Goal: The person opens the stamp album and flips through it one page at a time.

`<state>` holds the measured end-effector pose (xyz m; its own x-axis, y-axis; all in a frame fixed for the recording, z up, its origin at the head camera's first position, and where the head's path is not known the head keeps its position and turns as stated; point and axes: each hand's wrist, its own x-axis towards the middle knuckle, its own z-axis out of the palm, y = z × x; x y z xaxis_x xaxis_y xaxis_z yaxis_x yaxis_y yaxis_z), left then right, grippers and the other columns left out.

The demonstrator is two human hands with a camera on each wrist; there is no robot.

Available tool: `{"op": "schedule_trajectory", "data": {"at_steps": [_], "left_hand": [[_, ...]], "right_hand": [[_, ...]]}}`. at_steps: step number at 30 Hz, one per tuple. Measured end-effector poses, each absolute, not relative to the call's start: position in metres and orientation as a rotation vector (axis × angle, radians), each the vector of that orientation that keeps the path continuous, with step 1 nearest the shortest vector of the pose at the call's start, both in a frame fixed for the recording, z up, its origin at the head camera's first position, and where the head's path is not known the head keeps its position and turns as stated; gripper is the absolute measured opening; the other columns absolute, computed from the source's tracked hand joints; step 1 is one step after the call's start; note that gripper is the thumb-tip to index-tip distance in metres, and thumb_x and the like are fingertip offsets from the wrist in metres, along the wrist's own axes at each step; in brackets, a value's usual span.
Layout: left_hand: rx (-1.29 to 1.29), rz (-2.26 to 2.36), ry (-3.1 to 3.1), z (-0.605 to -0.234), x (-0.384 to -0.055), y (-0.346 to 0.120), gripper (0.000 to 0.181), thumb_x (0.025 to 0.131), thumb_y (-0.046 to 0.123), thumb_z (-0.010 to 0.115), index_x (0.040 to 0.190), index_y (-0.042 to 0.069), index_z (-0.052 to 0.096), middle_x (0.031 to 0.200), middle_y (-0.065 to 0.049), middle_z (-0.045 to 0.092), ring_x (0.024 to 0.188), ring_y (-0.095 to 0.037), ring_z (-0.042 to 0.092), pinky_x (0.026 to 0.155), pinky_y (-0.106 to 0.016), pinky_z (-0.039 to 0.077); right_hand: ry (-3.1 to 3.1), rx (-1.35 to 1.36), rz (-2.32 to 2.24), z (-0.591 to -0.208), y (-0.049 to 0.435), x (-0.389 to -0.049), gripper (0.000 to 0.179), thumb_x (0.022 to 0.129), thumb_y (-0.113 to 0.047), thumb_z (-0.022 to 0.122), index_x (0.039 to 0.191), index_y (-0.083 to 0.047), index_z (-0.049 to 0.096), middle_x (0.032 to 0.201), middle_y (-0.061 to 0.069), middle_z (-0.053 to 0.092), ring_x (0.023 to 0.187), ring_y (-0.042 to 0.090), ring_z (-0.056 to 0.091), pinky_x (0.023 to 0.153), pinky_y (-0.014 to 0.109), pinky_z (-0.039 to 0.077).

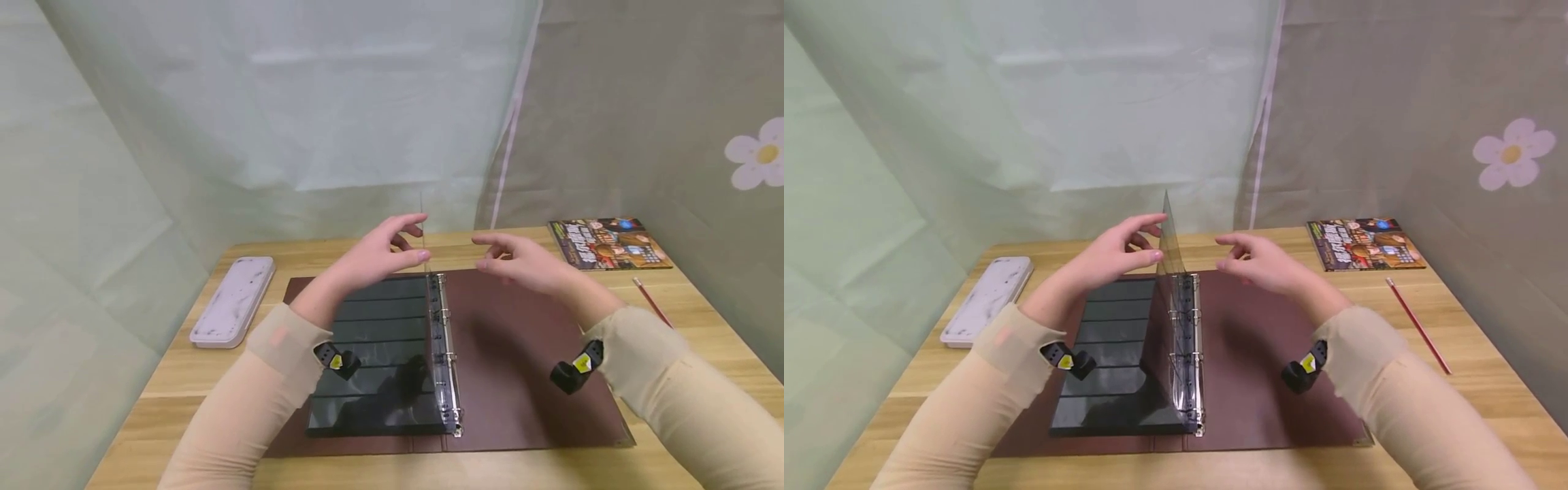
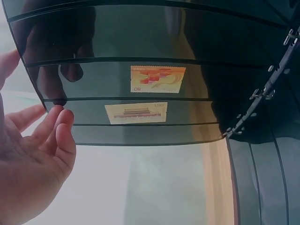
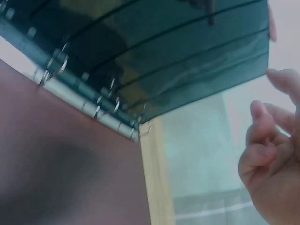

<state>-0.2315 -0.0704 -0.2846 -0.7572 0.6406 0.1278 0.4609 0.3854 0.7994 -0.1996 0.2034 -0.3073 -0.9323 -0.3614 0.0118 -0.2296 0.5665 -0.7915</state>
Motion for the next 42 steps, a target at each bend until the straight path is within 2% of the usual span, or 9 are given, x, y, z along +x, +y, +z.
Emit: {"op": "schedule_trajectory", "data": {"at_steps": [8,18,28,33,42], "left_hand": [[0.969,1.305,2.459,-0.288,-0.231,-0.078,0.065,0.090,0.032,0.062,0.146,0.018,0.033,0.131,-0.007,0.044,0.106,-0.021,0.048,0.076,-0.038,0.047],[0.935,1.301,2.481,-0.292,-0.233,-0.092,0.065,0.089,0.036,0.062,0.146,0.023,0.034,0.132,-0.007,0.044,0.105,-0.021,0.048,0.077,-0.039,0.047],[0.949,1.299,2.475,-0.293,-0.236,-0.108,0.065,0.090,0.026,0.063,0.146,0.012,0.033,0.130,-0.011,0.044,0.106,-0.025,0.048,0.086,-0.042,0.042],[0.935,1.310,2.492,-0.295,-0.235,-0.117,0.066,0.088,0.024,0.065,0.145,0.011,0.035,0.128,-0.010,0.046,0.105,-0.025,0.049,0.088,-0.042,0.041],[0.948,1.307,2.453,-0.300,-0.234,-0.131,0.067,0.088,0.020,0.065,0.146,0.011,0.033,0.128,-0.010,0.044,0.104,-0.023,0.051,0.090,-0.043,0.040]], "right_hand": [[2.811,-0.569,-1.108,-0.328,0.225,-0.203,0.059,0.090,-0.027,0.064,0.140,-0.004,0.042,0.094,0.007,0.059,0.074,0.020,0.057,0.066,0.033,0.045],[2.841,-0.543,-1.019,-0.347,0.247,-0.204,0.063,0.088,-0.030,0.066,0.139,-0.001,0.042,0.103,0.013,0.061,0.092,0.024,0.062,0.076,0.040,0.047],[2.815,-0.539,-1.009,-0.364,0.266,-0.208,0.070,0.084,-0.029,0.071,0.140,0.001,0.040,0.109,0.020,0.058,0.094,0.027,0.059,0.078,0.041,0.047],[2.835,-0.564,-0.968,-0.374,0.275,-0.207,0.069,0.084,-0.028,0.071,0.137,0.006,0.041,0.112,0.023,0.057,0.101,0.034,0.056,0.081,0.045,0.045],[2.847,-0.449,-0.833,-0.392,0.292,-0.206,0.072,0.084,-0.034,0.070,0.138,0.003,0.041,0.122,0.026,0.049,0.103,0.034,0.054,0.081,0.047,0.045]]}}
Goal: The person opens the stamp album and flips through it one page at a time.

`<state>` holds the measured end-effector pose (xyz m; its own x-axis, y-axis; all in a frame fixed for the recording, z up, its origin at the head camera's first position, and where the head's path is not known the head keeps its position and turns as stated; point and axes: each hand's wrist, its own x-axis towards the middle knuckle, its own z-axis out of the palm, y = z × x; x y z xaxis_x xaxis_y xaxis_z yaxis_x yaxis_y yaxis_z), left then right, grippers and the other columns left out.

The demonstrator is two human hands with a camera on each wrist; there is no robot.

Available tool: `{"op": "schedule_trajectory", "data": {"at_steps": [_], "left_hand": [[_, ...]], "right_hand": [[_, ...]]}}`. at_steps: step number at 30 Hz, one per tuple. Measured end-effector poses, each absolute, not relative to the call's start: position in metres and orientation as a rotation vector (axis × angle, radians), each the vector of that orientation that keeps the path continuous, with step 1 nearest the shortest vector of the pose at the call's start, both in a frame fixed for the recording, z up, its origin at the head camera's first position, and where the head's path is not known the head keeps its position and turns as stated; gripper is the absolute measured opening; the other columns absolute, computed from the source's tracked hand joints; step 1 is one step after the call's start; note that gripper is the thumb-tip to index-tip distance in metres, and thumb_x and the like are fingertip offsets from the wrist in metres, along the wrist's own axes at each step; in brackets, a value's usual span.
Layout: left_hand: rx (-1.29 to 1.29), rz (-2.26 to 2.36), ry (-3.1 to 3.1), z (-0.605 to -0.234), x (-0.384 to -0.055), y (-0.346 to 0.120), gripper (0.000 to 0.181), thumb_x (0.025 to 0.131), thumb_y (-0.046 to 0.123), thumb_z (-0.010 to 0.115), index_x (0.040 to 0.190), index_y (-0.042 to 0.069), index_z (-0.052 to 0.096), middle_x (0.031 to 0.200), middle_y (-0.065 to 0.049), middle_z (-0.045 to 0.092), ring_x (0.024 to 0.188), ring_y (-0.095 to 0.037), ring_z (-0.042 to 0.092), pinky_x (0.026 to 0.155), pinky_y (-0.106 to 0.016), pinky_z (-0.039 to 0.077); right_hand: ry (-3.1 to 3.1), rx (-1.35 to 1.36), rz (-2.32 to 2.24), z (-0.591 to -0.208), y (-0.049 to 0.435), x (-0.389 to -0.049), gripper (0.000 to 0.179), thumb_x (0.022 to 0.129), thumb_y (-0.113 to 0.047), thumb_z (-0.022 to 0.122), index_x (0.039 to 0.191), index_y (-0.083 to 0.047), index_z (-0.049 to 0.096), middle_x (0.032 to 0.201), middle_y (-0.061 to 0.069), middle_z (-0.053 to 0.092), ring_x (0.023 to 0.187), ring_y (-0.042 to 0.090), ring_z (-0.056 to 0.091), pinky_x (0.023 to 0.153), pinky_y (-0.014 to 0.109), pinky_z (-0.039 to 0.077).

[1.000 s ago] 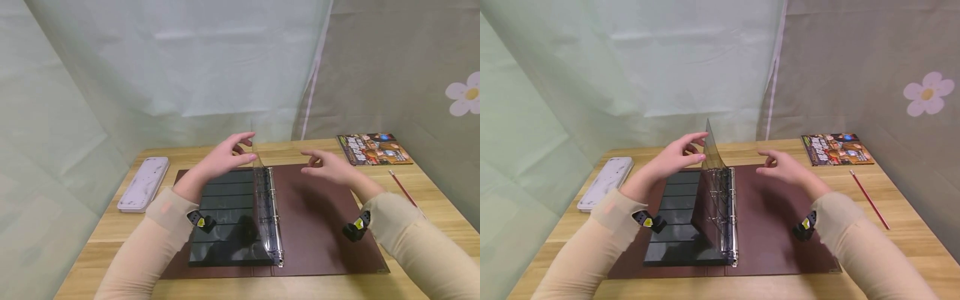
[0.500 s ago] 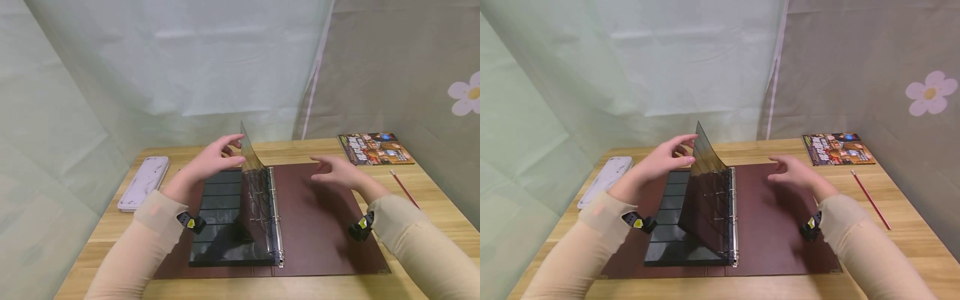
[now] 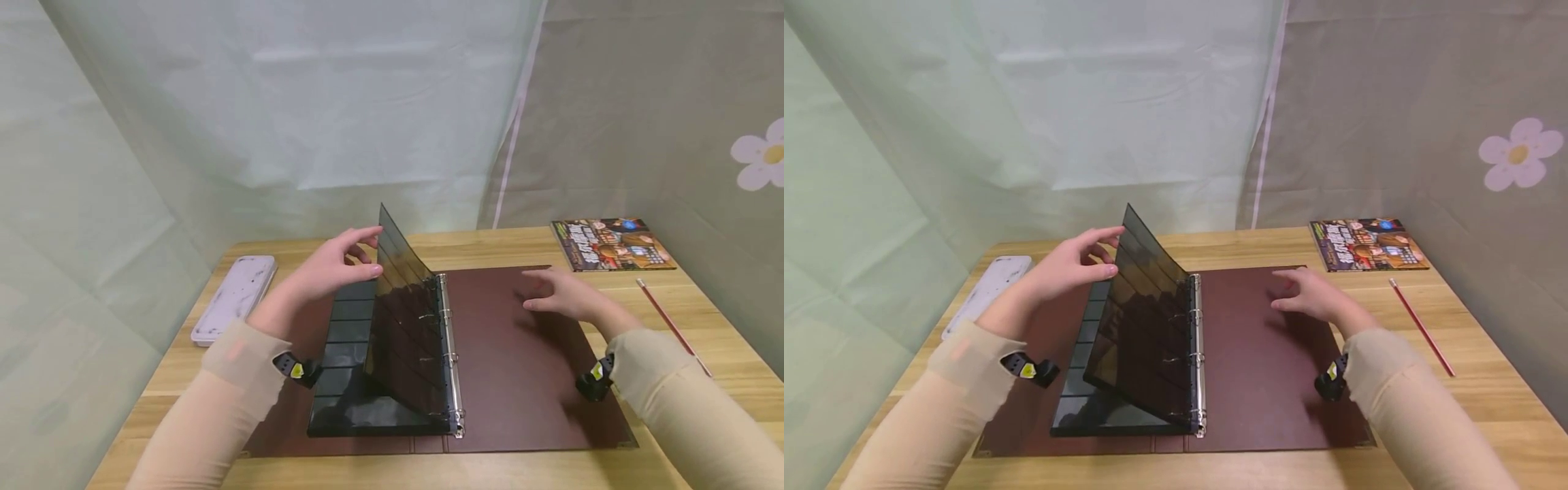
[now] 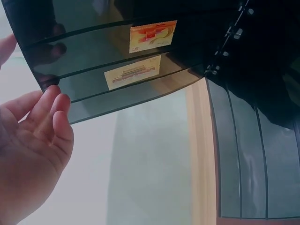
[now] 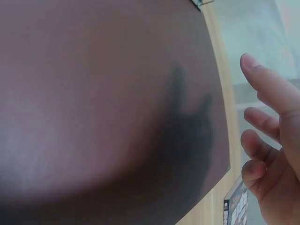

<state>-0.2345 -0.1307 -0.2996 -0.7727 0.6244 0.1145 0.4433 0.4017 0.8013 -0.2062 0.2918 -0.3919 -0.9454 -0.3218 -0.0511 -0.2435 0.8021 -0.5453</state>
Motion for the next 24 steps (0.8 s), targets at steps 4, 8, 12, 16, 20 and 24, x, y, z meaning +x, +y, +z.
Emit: {"op": "schedule_trajectory", "data": {"at_steps": [4,8,12,16,20,24], "left_hand": [[0.950,1.317,2.439,-0.301,-0.234,-0.134,0.068,0.088,0.019,0.066,0.146,0.012,0.033,0.129,-0.009,0.044,0.104,-0.023,0.051,0.089,-0.043,0.041],[0.952,1.326,2.424,-0.303,-0.235,-0.138,0.068,0.087,0.018,0.067,0.146,0.013,0.034,0.129,-0.009,0.045,0.104,-0.023,0.051,0.088,-0.042,0.042],[0.918,1.318,2.419,-0.304,-0.236,-0.144,0.068,0.087,0.019,0.068,0.146,0.015,0.034,0.128,-0.007,0.045,0.105,-0.022,0.052,0.085,-0.040,0.044],[0.883,1.285,2.410,-0.306,-0.235,-0.151,0.070,0.086,0.021,0.069,0.146,0.017,0.034,0.128,-0.006,0.046,0.104,-0.021,0.054,0.085,-0.039,0.046],[0.875,1.268,2.395,-0.307,-0.235,-0.157,0.072,0.085,0.020,0.070,0.147,0.017,0.033,0.128,-0.008,0.047,0.104,-0.021,0.055,0.086,-0.039,0.046],[0.853,1.272,2.379,-0.308,-0.234,-0.162,0.073,0.085,0.021,0.071,0.147,0.017,0.033,0.126,-0.008,0.049,0.104,-0.021,0.055,0.086,-0.039,0.046]], "right_hand": [[2.864,-0.455,-0.804,-0.397,0.296,-0.205,0.070,0.084,-0.032,0.070,0.137,0.004,0.043,0.127,0.030,0.044,0.107,0.039,0.051,0.085,0.051,0.042],[2.861,-0.453,-0.794,-0.400,0.299,-0.204,0.067,0.085,-0.029,0.070,0.136,0.005,0.043,0.127,0.033,0.042,0.112,0.044,0.047,0.089,0.055,0.039],[2.855,-0.435,-0.788,-0.401,0.301,-0.203,0.066,0.086,-0.028,0.069,0.137,0.004,0.043,0.130,0.034,0.038,0.115,0.047,0.043,0.092,0.058,0.036],[2.858,-0.426,-0.773,-0.401,0.304,-0.202,0.066,0.085,-0.028,0.069,0.137,0.004,0.043,0.130,0.033,0.037,0.115,0.048,0.043,0.092,0.059,0.035],[2.859,-0.419,-0.772,-0.403,0.307,-0.200,0.066,0.084,-0.028,0.070,0.136,0.005,0.044,0.126,0.031,0.039,0.112,0.046,0.046,0.091,0.058,0.036],[2.864,-0.424,-0.766,-0.404,0.309,-0.198,0.067,0.083,-0.030,0.071,0.134,0.005,0.046,0.125,0.030,0.041,0.111,0.045,0.046,0.091,0.058,0.036]]}}
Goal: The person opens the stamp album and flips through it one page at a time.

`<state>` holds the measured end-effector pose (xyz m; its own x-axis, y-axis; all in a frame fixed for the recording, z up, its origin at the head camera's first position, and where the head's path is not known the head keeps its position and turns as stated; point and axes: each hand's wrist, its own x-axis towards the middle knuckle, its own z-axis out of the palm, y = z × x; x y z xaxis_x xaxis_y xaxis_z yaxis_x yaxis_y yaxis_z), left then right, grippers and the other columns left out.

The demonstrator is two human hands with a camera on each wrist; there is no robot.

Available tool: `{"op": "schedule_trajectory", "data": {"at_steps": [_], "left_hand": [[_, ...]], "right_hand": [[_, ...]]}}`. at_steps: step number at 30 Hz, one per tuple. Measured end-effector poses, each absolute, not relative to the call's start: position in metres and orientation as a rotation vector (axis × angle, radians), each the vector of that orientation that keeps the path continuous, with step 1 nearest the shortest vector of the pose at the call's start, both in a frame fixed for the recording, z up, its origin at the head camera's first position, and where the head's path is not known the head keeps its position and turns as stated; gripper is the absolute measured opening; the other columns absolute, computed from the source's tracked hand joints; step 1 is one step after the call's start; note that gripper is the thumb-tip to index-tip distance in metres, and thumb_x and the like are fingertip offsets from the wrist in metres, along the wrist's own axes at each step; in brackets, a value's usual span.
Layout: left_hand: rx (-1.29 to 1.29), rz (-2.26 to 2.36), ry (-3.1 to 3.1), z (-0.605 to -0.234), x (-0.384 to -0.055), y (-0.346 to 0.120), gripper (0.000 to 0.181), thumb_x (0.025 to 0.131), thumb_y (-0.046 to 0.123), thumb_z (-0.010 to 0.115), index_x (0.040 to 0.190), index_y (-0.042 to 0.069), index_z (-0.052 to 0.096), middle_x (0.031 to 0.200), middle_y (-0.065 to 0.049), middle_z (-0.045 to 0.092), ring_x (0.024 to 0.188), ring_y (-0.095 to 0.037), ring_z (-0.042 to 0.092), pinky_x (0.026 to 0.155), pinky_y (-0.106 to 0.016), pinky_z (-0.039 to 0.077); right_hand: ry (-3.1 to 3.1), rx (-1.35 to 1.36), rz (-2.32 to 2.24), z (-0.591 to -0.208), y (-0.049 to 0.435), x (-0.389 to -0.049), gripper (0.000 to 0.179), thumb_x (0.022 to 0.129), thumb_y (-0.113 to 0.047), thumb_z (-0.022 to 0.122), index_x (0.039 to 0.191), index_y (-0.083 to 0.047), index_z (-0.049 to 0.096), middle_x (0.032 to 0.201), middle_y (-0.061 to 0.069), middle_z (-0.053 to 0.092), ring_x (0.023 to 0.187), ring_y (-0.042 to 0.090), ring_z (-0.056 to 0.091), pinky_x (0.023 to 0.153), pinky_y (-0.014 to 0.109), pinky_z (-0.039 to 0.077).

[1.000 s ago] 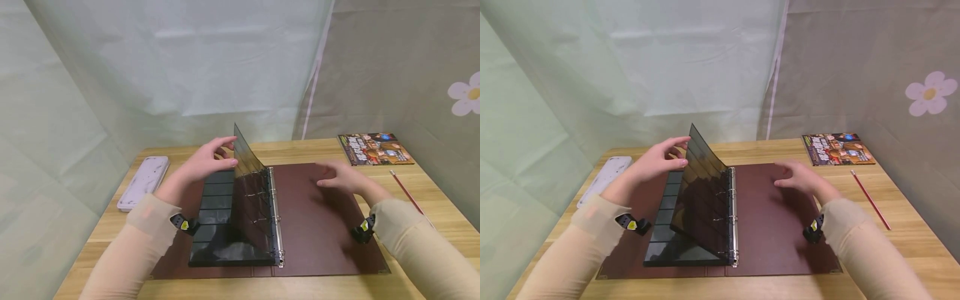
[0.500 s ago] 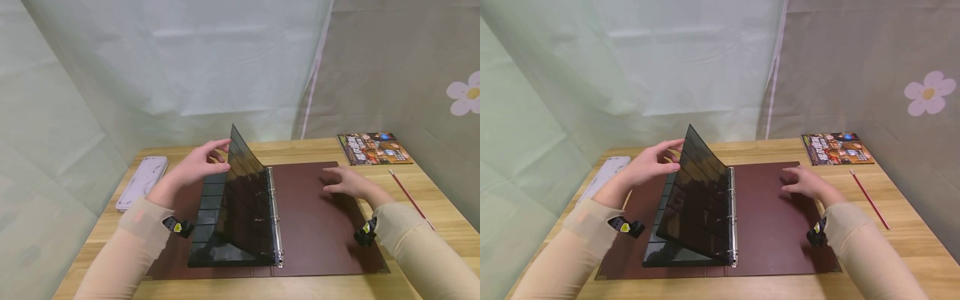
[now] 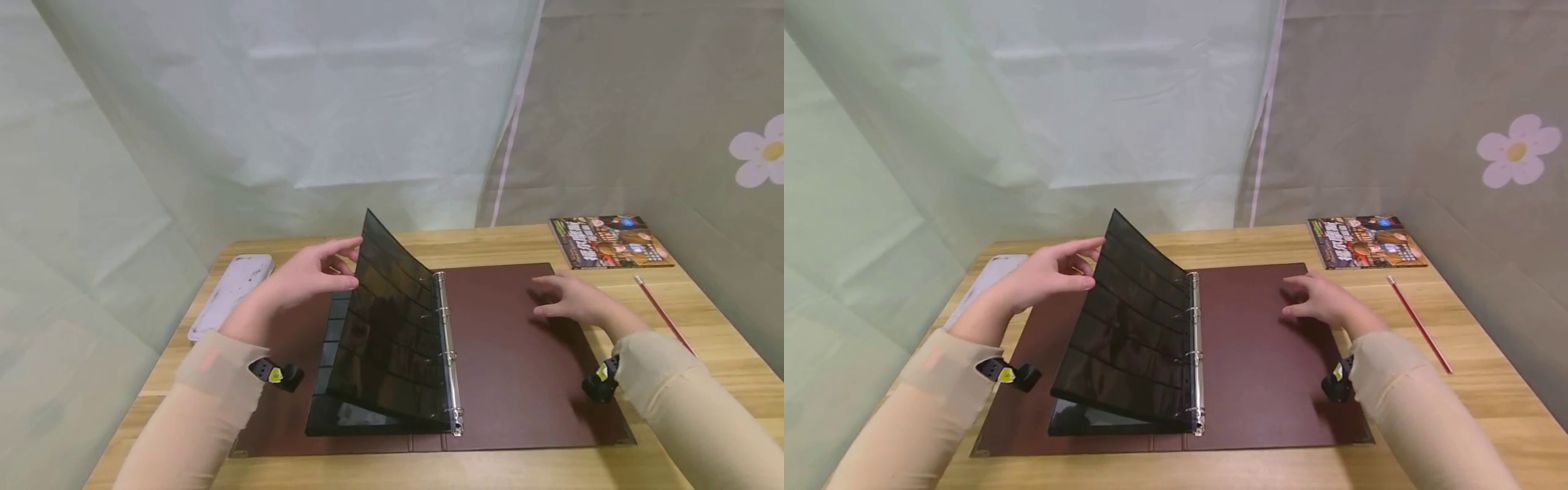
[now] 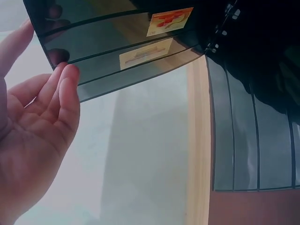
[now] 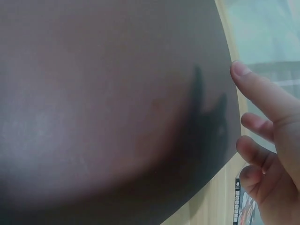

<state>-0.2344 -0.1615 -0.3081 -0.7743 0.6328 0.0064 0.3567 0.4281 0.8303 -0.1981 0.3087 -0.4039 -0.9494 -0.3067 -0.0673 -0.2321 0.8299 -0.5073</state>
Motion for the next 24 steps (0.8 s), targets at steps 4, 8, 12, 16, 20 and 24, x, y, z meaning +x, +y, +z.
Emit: {"op": "schedule_trajectory", "data": {"at_steps": [4,8,12,16,20,24], "left_hand": [[0.823,1.256,2.374,-0.310,-0.233,-0.166,0.075,0.084,0.023,0.072,0.147,0.019,0.032,0.121,-0.008,0.052,0.105,-0.020,0.055,0.087,-0.039,0.046],[0.805,1.231,2.383,-0.314,-0.232,-0.171,0.075,0.085,0.024,0.071,0.148,0.019,0.031,0.118,-0.008,0.054,0.104,-0.019,0.056,0.089,-0.039,0.045],[0.780,1.243,2.385,-0.318,-0.232,-0.176,0.073,0.086,0.024,0.070,0.148,0.018,0.031,0.117,-0.008,0.055,0.104,-0.020,0.055,0.089,-0.037,0.045],[0.766,1.247,2.405,-0.322,-0.230,-0.181,0.072,0.086,0.023,0.069,0.147,0.017,0.032,0.114,-0.008,0.056,0.103,-0.020,0.054,0.087,-0.033,0.045],[0.754,1.246,2.417,-0.327,-0.229,-0.185,0.071,0.087,0.022,0.069,0.147,0.017,0.032,0.112,-0.008,0.056,0.102,-0.020,0.053,0.085,-0.031,0.045],[0.733,1.256,2.418,-0.336,-0.229,-0.189,0.071,0.087,0.020,0.068,0.147,0.014,0.032,0.111,-0.009,0.056,0.102,-0.021,0.053,0.085,-0.029,0.046]], "right_hand": [[2.872,-0.442,-0.752,-0.405,0.310,-0.196,0.068,0.082,-0.032,0.073,0.133,0.006,0.048,0.125,0.031,0.042,0.112,0.045,0.045,0.092,0.058,0.035],[2.880,-0.450,-0.749,-0.407,0.312,-0.195,0.068,0.081,-0.032,0.073,0.131,0.007,0.049,0.121,0.031,0.043,0.109,0.044,0.046,0.090,0.057,0.036],[2.865,-0.439,-0.765,-0.410,0.313,-0.195,0.067,0.081,-0.031,0.073,0.130,0.008,0.049,0.119,0.031,0.043,0.107,0.042,0.047,0.089,0.056,0.037],[2.848,-0.420,-0.754,-0.415,0.314,-0.195,0.067,0.082,-0.031,0.073,0.130,0.008,0.049,0.118,0.031,0.044,0.106,0.042,0.047,0.088,0.056,0.038],[2.862,-0.399,-0.727,-0.419,0.316,-0.194,0.067,0.080,-0.032,0.074,0.130,0.007,0.050,0.116,0.031,0.044,0.103,0.041,0.048,0.086,0.055,0.038],[2.857,-0.375,-0.738,-0.422,0.318,-0.195,0.068,0.080,-0.033,0.074,0.129,0.008,0.050,0.116,0.031,0.042,0.102,0.040,0.048,0.086,0.055,0.038]]}}
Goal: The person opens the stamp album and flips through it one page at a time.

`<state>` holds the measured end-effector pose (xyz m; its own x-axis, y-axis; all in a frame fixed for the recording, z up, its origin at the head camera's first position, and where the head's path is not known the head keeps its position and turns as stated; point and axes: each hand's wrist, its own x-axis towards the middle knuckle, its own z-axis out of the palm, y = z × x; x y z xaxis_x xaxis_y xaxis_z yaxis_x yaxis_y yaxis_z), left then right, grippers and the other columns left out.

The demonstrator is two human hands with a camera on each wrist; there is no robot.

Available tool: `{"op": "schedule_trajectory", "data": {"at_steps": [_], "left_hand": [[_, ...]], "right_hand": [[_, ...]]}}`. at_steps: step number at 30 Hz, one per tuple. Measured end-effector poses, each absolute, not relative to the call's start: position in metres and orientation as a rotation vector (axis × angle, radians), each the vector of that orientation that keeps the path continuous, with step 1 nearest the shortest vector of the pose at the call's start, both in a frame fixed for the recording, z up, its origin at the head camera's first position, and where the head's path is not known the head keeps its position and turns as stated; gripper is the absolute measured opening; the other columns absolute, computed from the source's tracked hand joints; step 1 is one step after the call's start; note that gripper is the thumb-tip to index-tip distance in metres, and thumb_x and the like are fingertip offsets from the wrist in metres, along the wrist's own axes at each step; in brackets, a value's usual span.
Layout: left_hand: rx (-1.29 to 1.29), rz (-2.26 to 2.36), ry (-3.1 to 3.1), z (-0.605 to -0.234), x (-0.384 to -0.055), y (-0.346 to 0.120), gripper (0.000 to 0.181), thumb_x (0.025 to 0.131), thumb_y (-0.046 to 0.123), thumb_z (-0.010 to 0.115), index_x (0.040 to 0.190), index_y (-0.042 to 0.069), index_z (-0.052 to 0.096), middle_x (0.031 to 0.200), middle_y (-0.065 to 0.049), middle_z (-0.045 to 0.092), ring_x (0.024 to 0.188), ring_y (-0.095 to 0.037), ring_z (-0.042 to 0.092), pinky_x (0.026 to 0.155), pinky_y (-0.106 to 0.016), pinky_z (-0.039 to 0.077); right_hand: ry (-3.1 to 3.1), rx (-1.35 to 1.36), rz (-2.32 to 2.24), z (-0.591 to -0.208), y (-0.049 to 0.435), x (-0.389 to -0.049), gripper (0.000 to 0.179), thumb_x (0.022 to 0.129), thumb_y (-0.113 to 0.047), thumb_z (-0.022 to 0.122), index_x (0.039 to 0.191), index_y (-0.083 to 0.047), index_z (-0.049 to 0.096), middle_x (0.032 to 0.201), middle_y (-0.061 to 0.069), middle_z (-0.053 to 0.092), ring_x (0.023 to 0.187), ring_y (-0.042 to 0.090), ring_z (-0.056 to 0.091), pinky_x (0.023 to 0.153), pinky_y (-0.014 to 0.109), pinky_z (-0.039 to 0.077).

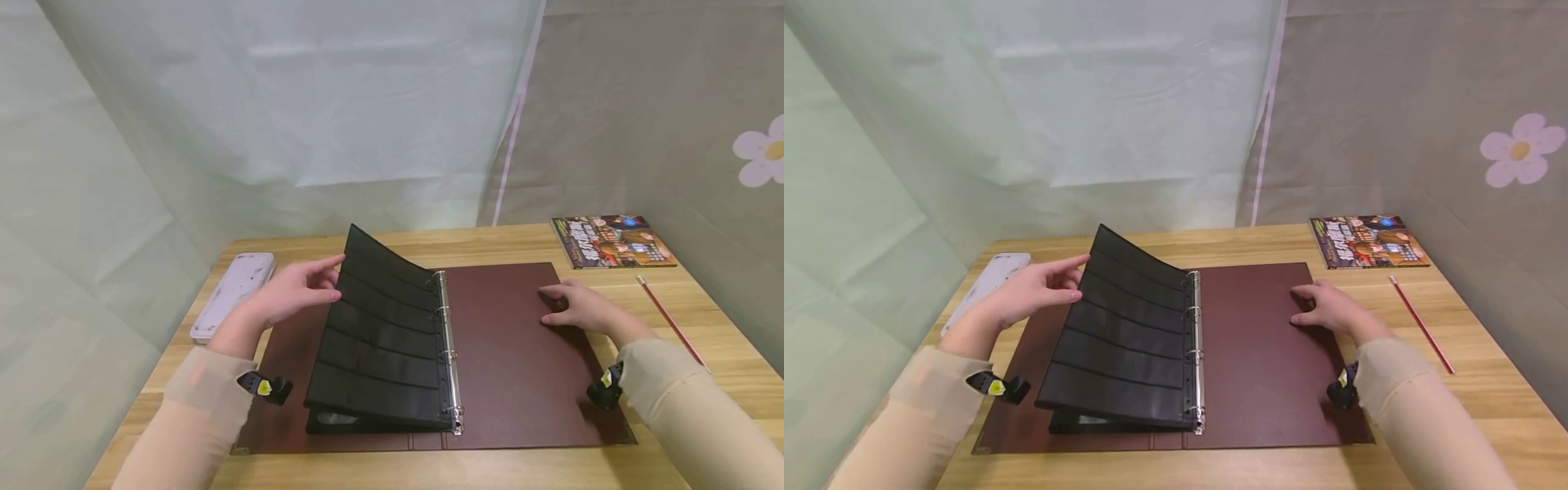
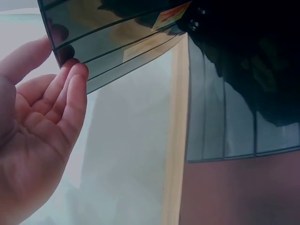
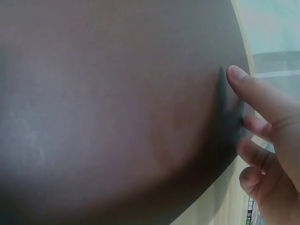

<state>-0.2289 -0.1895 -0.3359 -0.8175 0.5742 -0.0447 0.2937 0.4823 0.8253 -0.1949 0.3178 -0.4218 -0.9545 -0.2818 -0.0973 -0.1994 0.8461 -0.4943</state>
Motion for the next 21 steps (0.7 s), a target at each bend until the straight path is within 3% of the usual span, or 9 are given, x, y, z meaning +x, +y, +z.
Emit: {"op": "schedule_trajectory", "data": {"at_steps": [14,21], "left_hand": [[0.596,1.181,2.554,-0.368,-0.224,-0.195,0.066,0.088,0.013,0.064,0.145,0.003,0.033,0.108,-0.012,0.055,0.096,-0.022,0.051,0.077,-0.033,0.045],[0.579,1.147,2.597,-0.389,-0.226,-0.202,0.064,0.086,0.009,0.064,0.142,-0.002,0.035,0.097,-0.009,0.053,0.087,-0.021,0.050,0.073,-0.033,0.044]], "right_hand": [[2.809,-0.296,-0.760,-0.425,0.318,-0.192,0.073,0.081,-0.036,0.073,0.133,0.007,0.046,0.120,0.031,0.036,0.102,0.041,0.045,0.084,0.055,0.038],[2.793,-0.289,-0.787,-0.424,0.318,-0.190,0.074,0.082,-0.037,0.072,0.135,0.006,0.044,0.123,0.032,0.033,0.105,0.043,0.043,0.086,0.057,0.037]]}}
